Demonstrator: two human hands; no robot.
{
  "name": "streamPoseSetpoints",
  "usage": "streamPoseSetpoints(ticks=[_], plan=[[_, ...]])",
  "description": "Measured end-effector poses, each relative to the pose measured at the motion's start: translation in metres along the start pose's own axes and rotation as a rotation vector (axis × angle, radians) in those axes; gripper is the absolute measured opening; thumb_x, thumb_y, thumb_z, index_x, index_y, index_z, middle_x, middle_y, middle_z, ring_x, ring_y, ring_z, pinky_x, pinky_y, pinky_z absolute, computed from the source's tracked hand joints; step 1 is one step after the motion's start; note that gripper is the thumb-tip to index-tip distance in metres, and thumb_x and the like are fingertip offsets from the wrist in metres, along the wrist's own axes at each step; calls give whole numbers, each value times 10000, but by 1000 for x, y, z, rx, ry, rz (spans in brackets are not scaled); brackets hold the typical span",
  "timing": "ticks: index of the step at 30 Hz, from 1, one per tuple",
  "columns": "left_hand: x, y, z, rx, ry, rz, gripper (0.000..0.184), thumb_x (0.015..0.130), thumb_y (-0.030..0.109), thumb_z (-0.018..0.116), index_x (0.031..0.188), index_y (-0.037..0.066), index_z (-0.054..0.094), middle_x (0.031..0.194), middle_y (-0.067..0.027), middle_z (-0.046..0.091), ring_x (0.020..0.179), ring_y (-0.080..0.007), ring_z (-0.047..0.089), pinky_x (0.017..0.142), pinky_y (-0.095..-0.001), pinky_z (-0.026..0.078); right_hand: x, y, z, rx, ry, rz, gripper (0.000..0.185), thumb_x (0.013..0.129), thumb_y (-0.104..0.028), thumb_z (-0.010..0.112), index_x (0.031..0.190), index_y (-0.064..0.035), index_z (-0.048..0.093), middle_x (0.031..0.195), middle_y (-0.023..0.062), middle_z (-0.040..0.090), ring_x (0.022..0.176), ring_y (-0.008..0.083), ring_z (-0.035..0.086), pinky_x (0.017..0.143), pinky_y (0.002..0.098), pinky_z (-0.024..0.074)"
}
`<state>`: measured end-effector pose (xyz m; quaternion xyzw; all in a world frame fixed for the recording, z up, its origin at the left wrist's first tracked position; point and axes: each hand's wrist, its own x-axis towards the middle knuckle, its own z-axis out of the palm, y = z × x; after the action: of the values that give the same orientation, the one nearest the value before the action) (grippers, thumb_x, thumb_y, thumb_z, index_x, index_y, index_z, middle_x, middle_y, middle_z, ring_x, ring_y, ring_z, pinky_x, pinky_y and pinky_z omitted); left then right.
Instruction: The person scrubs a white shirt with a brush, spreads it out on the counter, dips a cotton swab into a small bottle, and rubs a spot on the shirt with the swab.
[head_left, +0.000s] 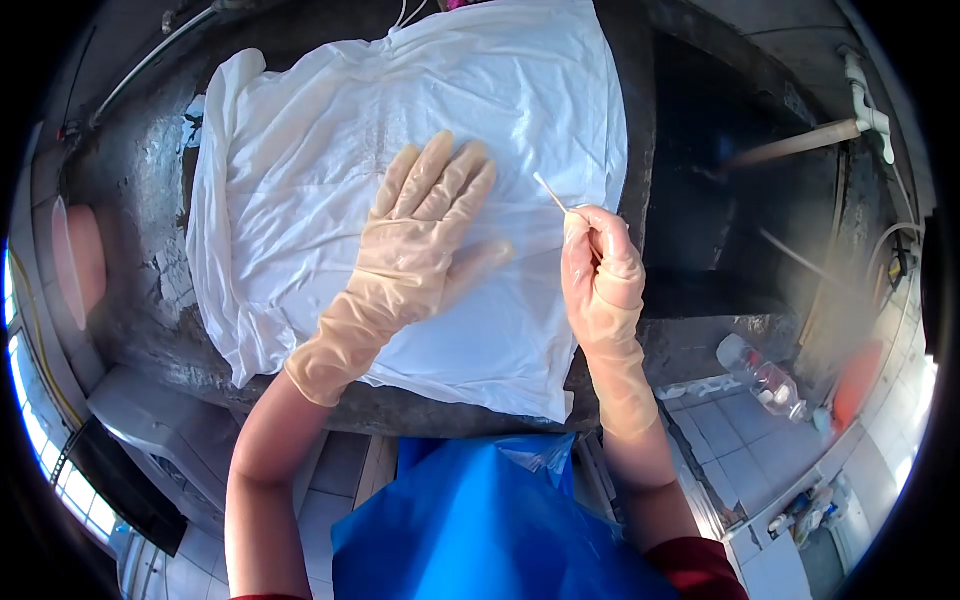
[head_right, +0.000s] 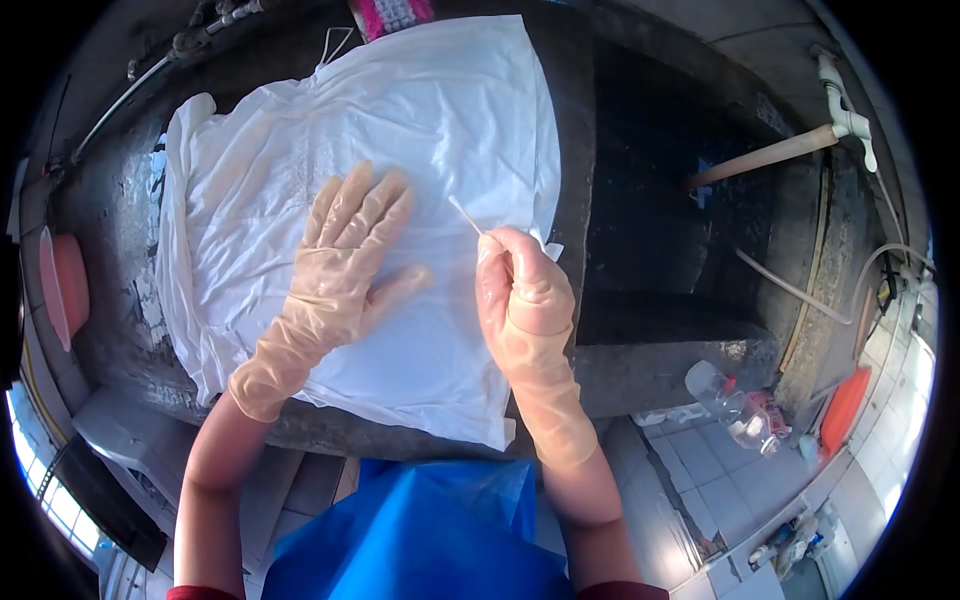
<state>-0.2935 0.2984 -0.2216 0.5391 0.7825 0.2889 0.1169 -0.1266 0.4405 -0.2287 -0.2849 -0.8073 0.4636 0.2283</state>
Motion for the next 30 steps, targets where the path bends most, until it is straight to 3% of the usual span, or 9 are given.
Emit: streamPoseSetpoints(ticks=[2, 3, 5, 11, 18, 20, 30], plan=[[1, 8, -3, 195, -228, -60, 666, 862, 492, 707, 1467, 276, 532, 1586, -106, 391, 1504, -357, 274, 1230, -559, 148, -2, 5, 6, 69, -43, -26, 237, 902, 104, 634, 1107, -10, 605, 777, 66, 638, 641, 167, 616, 631, 252, 496], [2, 9, -2, 196, -225, -63, 666, 862, 492, 707, 1467, 276, 532, 1586, -106, 391, 1504, -357, 274, 1230, -559, 148, -1, 0, 12, -31, 8, -66, 242, 889, 84, 660, 1098, -28, 614, 749, 79, 640, 626, 218, 629, 613, 296, 507], [3, 10, 0, 239, -284, -80, 692, 876, 614, 626, 1487, 313, 501, 1629, -85, 317, 1533, -343, 194, 1241, -563, 77, 0, 0, 15, -33, -34, -85, 241, 882, 76, 670, 1089, -36, 616, 732, 79, 637, 620, 236, 629, 603, 319, 506], [2, 11, 3, 219, -246, -120, 687, 877, 619, 624, 1490, 341, 490, 1633, -84, 314, 1534, -338, 210, 1240, -575, 74, 14, -7, 27, -159, -97, -188, 411, 750, 71, 718, 1094, -103, 576, 707, -24, 632, 604, 210, 611, 558, 330, 488], [2, 9, 4, 233, -239, -105, 662, 875, 593, 634, 1480, 361, 498, 1643, -85, 295, 1532, -333, 221, 1237, -582, 77, 13, -14, 25, -288, -56, -205, 292, 809, 7, 706, 1045, -117, 588, 691, -18, 633, 613, 212, 628, 556, 346, 489], [1, 8, 5, 231, -224, -85, 644, 879, 578, 636, 1472, 363, 508, 1640, -91, 298, 1530, -349, 220, 1232, -593, 75, 13, -14, 27, -274, -76, -195, 252, 851, 35, 675, 1060, -89, 609, 681, 62, 632, 593, 261, 641, 546, 354, 488], [4, 11, 3, 260, -310, -96, 656, 864, 606, 623, 1474, 405, 491, 1659, -91, 255, 1539, -384, 164, 1204, -646, -4, 13, -23, 31, -338, -92, -168, 264, 821, -13, 725, 1044, -127, 642, 657, 59, 636, 601, 272, 646, 563, 384, 494]])
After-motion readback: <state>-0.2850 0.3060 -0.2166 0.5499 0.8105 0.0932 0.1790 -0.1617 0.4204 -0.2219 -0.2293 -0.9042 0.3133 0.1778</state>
